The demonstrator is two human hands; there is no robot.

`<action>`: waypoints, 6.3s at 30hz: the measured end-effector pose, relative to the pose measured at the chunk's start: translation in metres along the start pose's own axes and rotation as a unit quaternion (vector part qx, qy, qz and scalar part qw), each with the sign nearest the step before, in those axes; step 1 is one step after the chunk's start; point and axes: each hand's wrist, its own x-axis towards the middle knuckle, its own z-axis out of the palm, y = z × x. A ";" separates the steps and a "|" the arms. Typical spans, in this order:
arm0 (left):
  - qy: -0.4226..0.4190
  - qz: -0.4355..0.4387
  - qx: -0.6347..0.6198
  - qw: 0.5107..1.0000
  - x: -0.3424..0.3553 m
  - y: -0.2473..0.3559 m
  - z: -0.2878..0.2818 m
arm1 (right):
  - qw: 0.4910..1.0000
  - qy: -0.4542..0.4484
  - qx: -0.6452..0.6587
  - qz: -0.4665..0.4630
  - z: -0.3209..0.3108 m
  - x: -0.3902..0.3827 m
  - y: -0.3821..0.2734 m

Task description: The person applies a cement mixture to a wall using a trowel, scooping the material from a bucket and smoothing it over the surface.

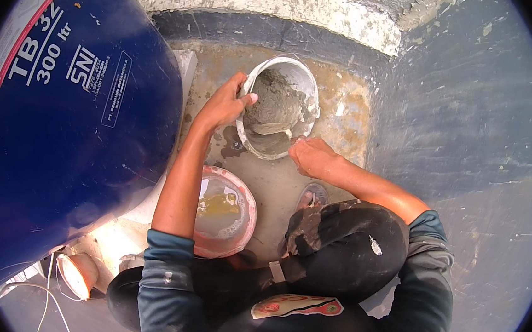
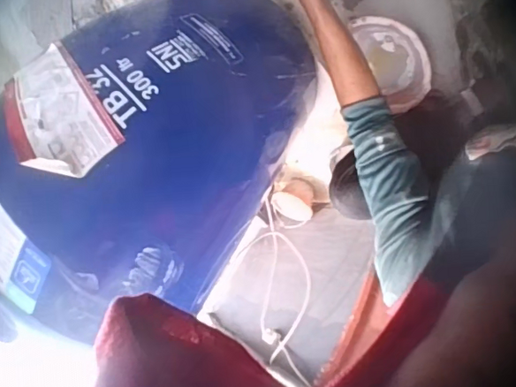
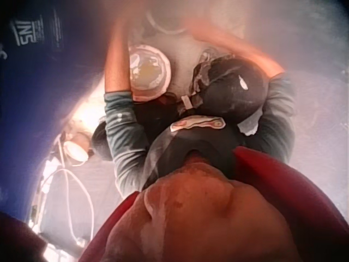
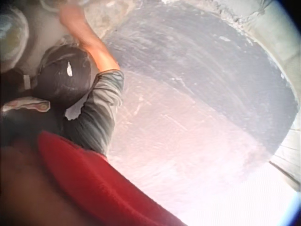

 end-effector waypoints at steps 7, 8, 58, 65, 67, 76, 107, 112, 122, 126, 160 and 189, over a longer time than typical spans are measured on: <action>0.017 0.013 0.053 0.998 0.002 0.008 0.019 | 0.989 0.082 -0.013 0.122 -0.020 0.029 0.041; 0.021 0.013 0.071 0.997 0.005 0.014 0.022 | 0.990 0.098 -0.010 0.104 0.002 0.026 0.042; 0.314 -0.097 -0.206 0.922 -0.018 0.061 -0.067 | 0.891 -0.011 0.454 0.011 -0.180 0.048 0.081; 0.319 -0.070 -0.131 0.936 -0.011 0.042 -0.050 | 0.990 0.090 0.107 -0.029 -0.172 0.078 0.068; 0.300 -0.079 -0.088 0.947 -0.009 0.036 -0.046 | 0.990 0.110 0.085 -0.033 -0.174 0.085 0.074; 0.325 0.010 -0.114 0.939 -0.010 0.034 -0.030 | 0.982 -0.109 0.151 0.014 -0.144 0.146 0.101; 0.450 0.027 -0.422 0.787 0.107 -0.042 -0.021 | 0.937 0.185 0.284 0.082 0.004 0.070 0.079; 0.542 0.029 -0.363 0.757 0.122 -0.036 -0.012 | 0.915 0.263 0.281 0.121 0.058 0.053 0.067; 0.510 -0.001 -0.381 0.771 0.126 -0.030 -0.036 | 0.889 0.215 0.370 0.165 0.004 -0.033 0.075; 0.479 0.008 -0.376 0.793 0.106 -0.035 -0.028 | 0.670 0.054 0.732 0.114 -0.026 0.030 0.082; -0.088 -0.409 -0.058 0.907 -0.199 -0.111 0.000 | 0.756 -0.106 0.632 0.134 -0.060 0.044 0.059; 0.186 -0.094 0.119 0.971 -0.021 0.071 -0.062 | 0.851 0.037 0.524 0.019 -0.064 0.065 0.046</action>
